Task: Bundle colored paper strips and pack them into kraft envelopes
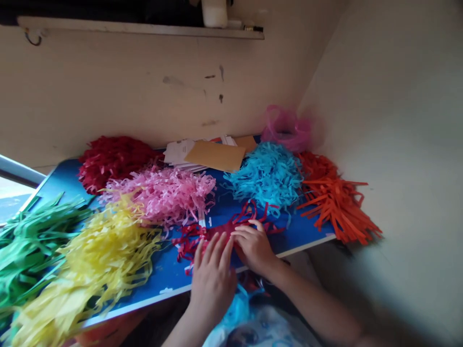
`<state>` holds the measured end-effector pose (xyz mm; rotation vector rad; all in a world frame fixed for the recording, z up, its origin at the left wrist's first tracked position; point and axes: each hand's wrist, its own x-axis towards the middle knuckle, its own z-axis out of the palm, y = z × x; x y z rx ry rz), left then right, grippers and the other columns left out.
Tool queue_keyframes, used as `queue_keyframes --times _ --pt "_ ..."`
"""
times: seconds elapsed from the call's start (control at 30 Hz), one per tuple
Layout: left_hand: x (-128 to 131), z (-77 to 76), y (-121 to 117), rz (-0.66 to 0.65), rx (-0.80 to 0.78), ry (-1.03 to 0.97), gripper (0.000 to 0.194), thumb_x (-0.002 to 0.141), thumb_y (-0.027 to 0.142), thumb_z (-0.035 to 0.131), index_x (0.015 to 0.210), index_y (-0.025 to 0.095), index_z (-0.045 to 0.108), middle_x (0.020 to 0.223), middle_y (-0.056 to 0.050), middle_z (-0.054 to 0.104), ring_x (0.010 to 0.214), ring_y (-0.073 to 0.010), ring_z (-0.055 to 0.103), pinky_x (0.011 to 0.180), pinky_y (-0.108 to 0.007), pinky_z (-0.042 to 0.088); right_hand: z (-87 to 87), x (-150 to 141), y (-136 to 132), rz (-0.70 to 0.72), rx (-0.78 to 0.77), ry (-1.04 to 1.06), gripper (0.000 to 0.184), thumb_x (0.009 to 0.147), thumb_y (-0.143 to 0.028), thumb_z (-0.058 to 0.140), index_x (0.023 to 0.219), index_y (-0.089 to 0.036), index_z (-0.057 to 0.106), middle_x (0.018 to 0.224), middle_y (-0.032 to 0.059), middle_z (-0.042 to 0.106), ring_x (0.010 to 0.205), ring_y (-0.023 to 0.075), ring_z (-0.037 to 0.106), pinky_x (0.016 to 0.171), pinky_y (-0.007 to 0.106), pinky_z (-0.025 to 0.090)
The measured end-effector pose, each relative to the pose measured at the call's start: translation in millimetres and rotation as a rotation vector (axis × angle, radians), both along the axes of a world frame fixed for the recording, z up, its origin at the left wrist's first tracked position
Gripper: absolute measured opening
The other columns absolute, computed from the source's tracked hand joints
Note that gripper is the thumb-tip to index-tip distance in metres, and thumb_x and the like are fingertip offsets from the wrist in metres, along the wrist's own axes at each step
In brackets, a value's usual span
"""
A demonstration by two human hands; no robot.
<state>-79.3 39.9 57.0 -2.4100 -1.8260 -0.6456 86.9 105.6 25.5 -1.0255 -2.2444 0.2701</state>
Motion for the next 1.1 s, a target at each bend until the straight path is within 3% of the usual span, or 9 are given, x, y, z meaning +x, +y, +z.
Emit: queue_keyframes --times 0.17,0.3,0.4,0.53,0.63,0.77,0.93,1.03,1.1 --pt "1.8 -28.1 16.9 -0.006 -0.073 -0.117 0.037 0.088 0.005 0.039 0.108 0.018 0.066 0.100 -0.007 0.078 0.092 -0.0215 0.072 0.113 -0.051 0.024 5.3 23.2 9.5 -0.056 0.006 -0.137 0.028 0.086 -0.006 0.054 0.098 -0.025 0.071 0.107 0.0016 0.076 0.109 0.0219 0.063 0.105 0.048 0.029" --pt "-17.4 -28.5 22.7 -0.012 -0.103 -0.123 0.032 0.086 0.009 0.044 0.104 0.019 0.068 0.097 -0.008 0.078 0.088 -0.0234 0.073 0.109 -0.052 0.029 47.4 63.4 13.0 -0.188 -0.062 -0.349 0.053 0.079 -0.006 0.060 0.129 -0.023 0.060 0.133 0.0101 0.063 0.126 0.0318 0.053 0.110 0.058 0.022" --pt "-10.6 -15.8 24.5 0.000 -0.138 -0.133 0.030 0.085 0.010 0.047 0.102 0.020 0.069 0.094 -0.008 0.078 0.085 -0.0240 0.073 0.106 -0.053 0.031 68.8 52.0 -1.5 0.048 -0.115 -0.351 0.070 0.081 -0.023 0.067 0.146 -0.022 0.041 0.147 0.0107 0.050 0.134 0.0287 0.045 0.117 0.053 0.020" --pt "-6.4 -7.0 24.8 -0.018 -0.180 -0.108 0.028 0.085 0.010 0.050 0.098 0.023 0.071 0.099 -0.004 0.078 0.098 -0.0244 0.071 0.108 -0.053 0.027 40.5 7.0 -7.5 0.130 -0.040 -0.117 0.026 0.090 -0.014 0.056 0.111 -0.023 0.067 0.108 0.0036 0.076 0.112 0.0212 0.064 0.117 0.048 0.021" --pt "-37.3 -9.3 16.4 0.020 -0.199 -0.011 0.032 0.085 0.013 0.053 0.107 0.029 0.070 0.108 -0.002 0.076 0.109 -0.0274 0.066 0.108 -0.056 0.025 13.3 -0.4 4.1 0.082 -0.095 -0.007 0.019 0.087 -0.008 0.058 0.089 -0.022 0.071 0.087 -0.0002 0.078 0.092 0.0179 0.071 0.110 0.044 0.030" --pt "-80.3 4.0 -5.9 0.181 -0.123 0.139 0.042 0.083 0.014 0.050 0.120 0.026 0.066 0.129 -0.011 0.066 0.126 -0.0350 0.053 0.109 -0.061 0.024 10.3 11.0 10.5 0.054 -0.159 -0.020 0.014 0.085 -0.011 0.062 0.084 -0.022 0.070 0.083 0.0003 0.078 0.082 0.0165 0.071 0.099 0.040 0.036" --pt "-22.1 32.1 -7.1 -0.046 -0.048 -0.021 0.056 0.081 0.016 0.050 0.137 0.022 0.050 0.142 -0.011 0.056 0.131 -0.0289 0.049 0.116 -0.053 0.021 19.6 0.2 1.1 0.035 -0.145 -0.063 0.011 0.088 -0.017 0.060 0.082 -0.021 0.069 0.083 0.0015 0.076 0.082 0.0174 0.069 0.097 0.041 0.035" --pt "10.3 18.1 11.0 0.075 -0.086 -0.073 0.046 0.085 0.010 0.046 0.127 0.023 0.058 0.108 -0.008 0.075 0.104 -0.0261 0.066 0.113 -0.057 0.019 20.0 -4.2 -2.5 0.042 -0.093 -0.076 0.013 0.090 -0.016 0.057 0.084 -0.020 0.068 0.085 0.0033 0.076 0.085 0.0183 0.069 0.100 0.042 0.033" --pt "-2.7 0.5 13.6 0.158 -0.104 -0.029 0.037 0.086 0.009 0.047 0.114 0.024 0.066 0.097 -0.006 0.077 0.100 -0.0264 0.067 0.109 -0.056 0.024 18.3 -1.2 -3.0 0.078 -0.059 -0.050 0.014 0.091 -0.014 0.057 0.087 -0.021 0.068 0.086 0.0024 0.077 0.087 0.0177 0.069 0.102 0.043 0.031"
